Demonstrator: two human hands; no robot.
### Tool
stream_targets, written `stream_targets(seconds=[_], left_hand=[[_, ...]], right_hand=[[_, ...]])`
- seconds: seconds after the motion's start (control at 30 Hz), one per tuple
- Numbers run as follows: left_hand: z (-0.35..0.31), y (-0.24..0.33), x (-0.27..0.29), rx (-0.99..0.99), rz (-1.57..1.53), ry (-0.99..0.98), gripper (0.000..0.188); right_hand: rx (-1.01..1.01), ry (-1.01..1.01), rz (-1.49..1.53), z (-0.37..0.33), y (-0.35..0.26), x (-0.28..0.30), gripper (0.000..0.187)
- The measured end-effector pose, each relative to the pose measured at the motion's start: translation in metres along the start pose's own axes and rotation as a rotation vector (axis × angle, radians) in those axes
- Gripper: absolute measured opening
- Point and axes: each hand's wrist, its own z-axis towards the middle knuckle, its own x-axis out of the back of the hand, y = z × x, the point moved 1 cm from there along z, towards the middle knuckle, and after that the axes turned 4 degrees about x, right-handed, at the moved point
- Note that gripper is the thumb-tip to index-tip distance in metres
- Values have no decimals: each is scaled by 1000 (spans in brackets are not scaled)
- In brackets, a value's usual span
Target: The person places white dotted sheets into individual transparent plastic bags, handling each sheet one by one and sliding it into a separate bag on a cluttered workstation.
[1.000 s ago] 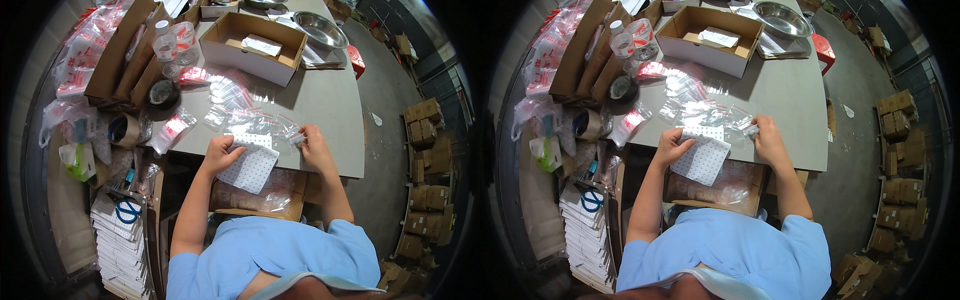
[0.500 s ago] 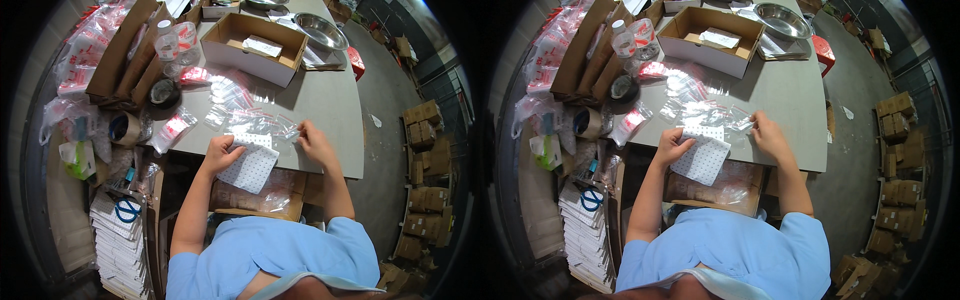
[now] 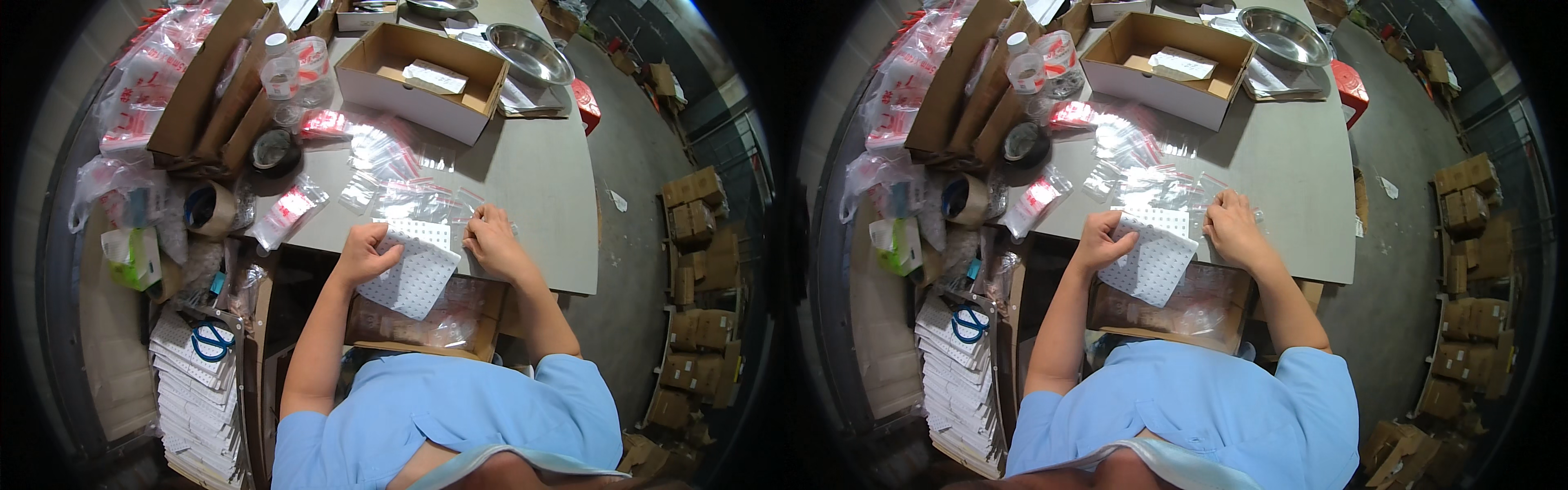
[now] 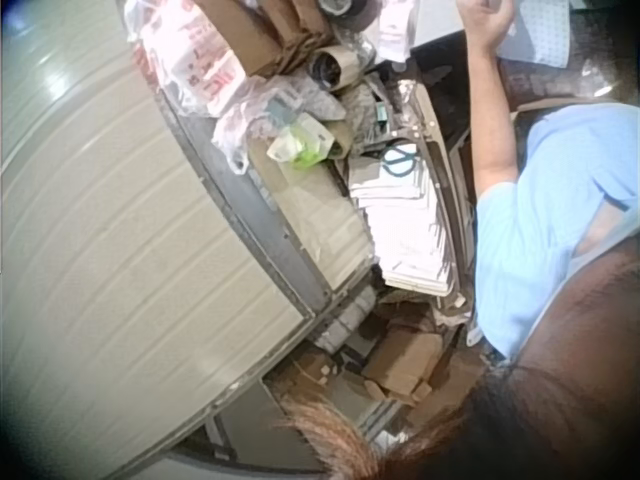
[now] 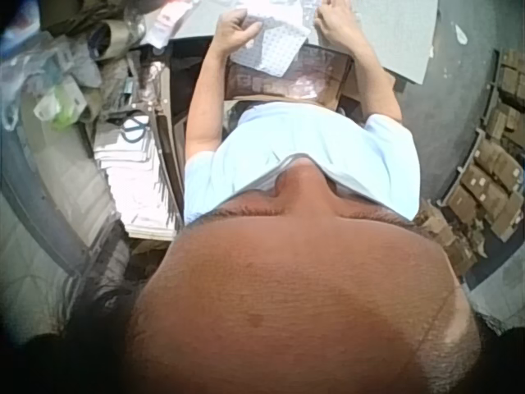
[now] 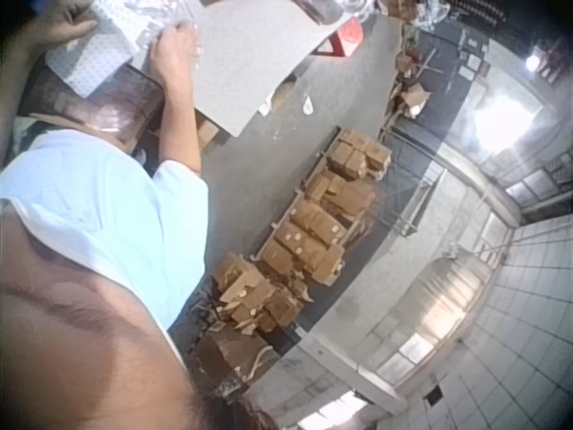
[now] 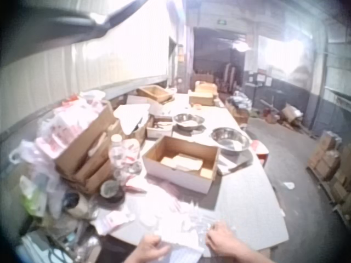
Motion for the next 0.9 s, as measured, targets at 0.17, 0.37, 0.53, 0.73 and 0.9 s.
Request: stream_targets(seconds=[0.17,0.37,0.53,0.73,0.9], left_hand=[[0,2,2,-36,-27,-54,15],[2,11,4,-42,-105,-139,16],[2,5,2,-53,-68,-71,11],[3,9,0,-67,-23,-94,10],[4,9,-4,-100,-40,-46,18]], right_hand=[[-47,36,194,11,-14,15,10],[122,-34,337,47,-44,-4,18],[48,-133,310,60,-56,-9,9],[10,-87,319,54,-53,-10,10],[80,-45,272,52,-52,-14,8]])
